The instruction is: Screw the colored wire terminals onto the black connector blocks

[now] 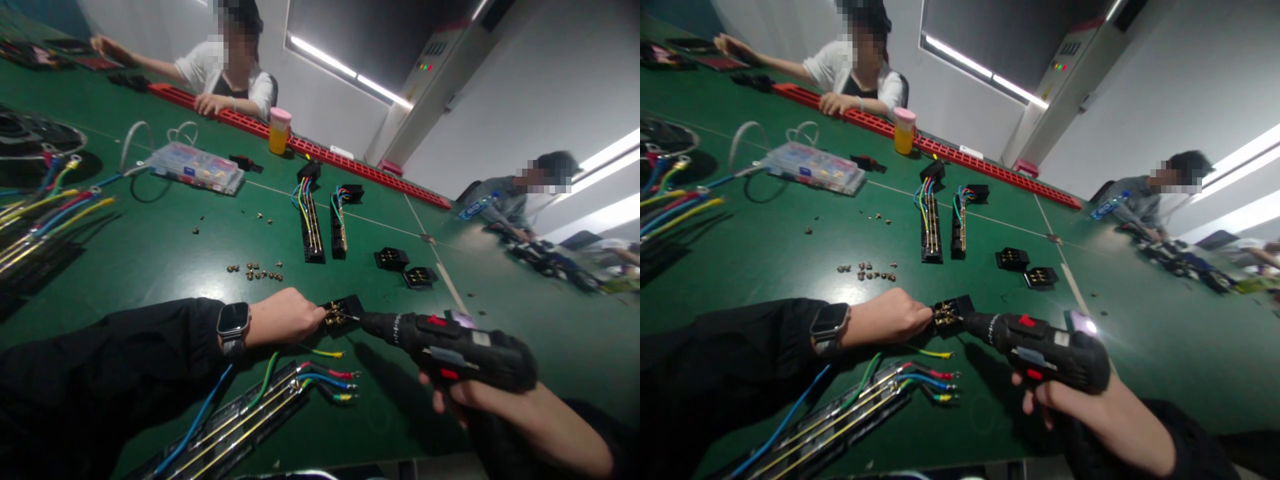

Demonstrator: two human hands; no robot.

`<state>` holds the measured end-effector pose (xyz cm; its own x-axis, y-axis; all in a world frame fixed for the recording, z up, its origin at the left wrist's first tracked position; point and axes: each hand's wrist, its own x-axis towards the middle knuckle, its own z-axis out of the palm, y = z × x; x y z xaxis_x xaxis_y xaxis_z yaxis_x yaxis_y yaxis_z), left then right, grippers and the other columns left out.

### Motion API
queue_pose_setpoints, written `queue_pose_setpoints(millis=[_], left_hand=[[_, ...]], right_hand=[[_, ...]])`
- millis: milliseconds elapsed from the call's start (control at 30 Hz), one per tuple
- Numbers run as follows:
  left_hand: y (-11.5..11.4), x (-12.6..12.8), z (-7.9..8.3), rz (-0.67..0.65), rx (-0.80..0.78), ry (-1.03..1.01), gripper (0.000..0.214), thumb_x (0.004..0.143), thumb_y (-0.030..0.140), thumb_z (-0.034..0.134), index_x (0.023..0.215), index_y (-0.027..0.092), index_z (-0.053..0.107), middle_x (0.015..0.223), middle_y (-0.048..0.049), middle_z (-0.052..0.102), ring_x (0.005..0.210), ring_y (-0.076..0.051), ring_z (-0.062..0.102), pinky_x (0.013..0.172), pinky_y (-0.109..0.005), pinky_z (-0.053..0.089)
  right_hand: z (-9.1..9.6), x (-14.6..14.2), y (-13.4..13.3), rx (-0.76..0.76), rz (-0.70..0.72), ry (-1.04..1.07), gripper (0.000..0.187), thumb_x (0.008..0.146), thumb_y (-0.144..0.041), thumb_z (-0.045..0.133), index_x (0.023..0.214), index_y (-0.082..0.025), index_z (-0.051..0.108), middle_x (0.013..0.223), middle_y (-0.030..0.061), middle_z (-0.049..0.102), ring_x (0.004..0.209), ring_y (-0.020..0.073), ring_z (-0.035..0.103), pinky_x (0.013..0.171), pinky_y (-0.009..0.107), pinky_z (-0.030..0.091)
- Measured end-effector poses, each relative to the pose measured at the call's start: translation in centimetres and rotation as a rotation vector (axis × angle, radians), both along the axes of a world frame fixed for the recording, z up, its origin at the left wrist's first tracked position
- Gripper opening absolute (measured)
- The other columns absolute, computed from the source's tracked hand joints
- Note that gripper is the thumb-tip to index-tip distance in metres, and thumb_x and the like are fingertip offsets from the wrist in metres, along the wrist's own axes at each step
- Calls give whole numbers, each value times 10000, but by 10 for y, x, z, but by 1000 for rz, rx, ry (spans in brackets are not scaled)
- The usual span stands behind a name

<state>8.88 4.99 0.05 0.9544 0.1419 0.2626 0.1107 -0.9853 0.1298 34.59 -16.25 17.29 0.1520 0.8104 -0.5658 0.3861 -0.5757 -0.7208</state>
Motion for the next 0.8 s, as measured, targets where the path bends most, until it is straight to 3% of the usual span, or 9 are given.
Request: queue_pose_setpoints(millis=[133, 233, 333, 400, 567, 733, 800], left_hand=[[0, -1, 1, -5, -3, 5, 198, 1030, 224, 519, 864, 163, 608, 650, -17, 664, 479, -128, 544, 481, -316, 238], [-1, -1, 2, 4, -4, 13, 237, 1056, 243, 489, 864, 159, 601, 683, -21, 676, 507, -127, 560, 495, -319, 238], [-1, -2, 4, 7, -8, 42, 252, 1063, 251, 486, 856, 156, 595, 708, -21, 680, 517, -120, 550, 502, -314, 238], [-2, -2, 6, 5, 9, 70, 242, 1055, 229, 489, 849, 158, 592, 702, -17, 673, 503, -122, 535, 497, -324, 222], [-1, -2, 12, -10, 56, 96, 196, 1035, 190, 503, 858, 155, 581, 693, -19, 664, 491, -135, 552, 486, -342, 199], [-1, -2, 11, -13, 48, 110, 132, 1008, 174, 530, 893, 147, 591, 722, -36, 691, 515, -140, 584, 492, -321, 210], [-1, -1, 11, -7, 49, 114, 116, 993, 160, 540, 899, 143, 605, 720, -38, 695, 531, -145, 602, 496, -315, 225]], right_hand=[[24, 8, 29, 61, 336, -191, 287, 850, -453, 745, 1025, -228, 777, 793, 59, 763, 719, 233, 713, 712, 359, 607], [49, -7, 63, 146, 469, -312, 210, 762, -290, 786, 946, -195, 745, 799, 41, 756, 686, 200, 701, 644, 296, 587], [70, -31, 98, -14, 613, -246, 127, 771, -195, 701, 893, -165, 719, 674, 2, 693, 552, 151, 647, 503, 241, 525], [79, -46, 117, -113, 594, -161, 111, 773, -175, 685, 882, -160, 693, 691, 1, 697, 558, 155, 677, 501, 235, 540], [85, -73, 148, -323, 391, 0, 35, 768, -182, 662, 755, -152, 675, 623, 16, 676, 552, 185, 704, 574, 296, 621], [84, -83, 150, -383, 290, 15, 92, 709, -191, 712, 790, -149, 718, 771, 59, 738, 560, 205, 711, 491, 288, 603], [84, -84, 144, -383, 267, 2, 73, 708, -194, 728, 768, -156, 713, 705, 46, 719, 536, 191, 691, 463, 262, 579]])
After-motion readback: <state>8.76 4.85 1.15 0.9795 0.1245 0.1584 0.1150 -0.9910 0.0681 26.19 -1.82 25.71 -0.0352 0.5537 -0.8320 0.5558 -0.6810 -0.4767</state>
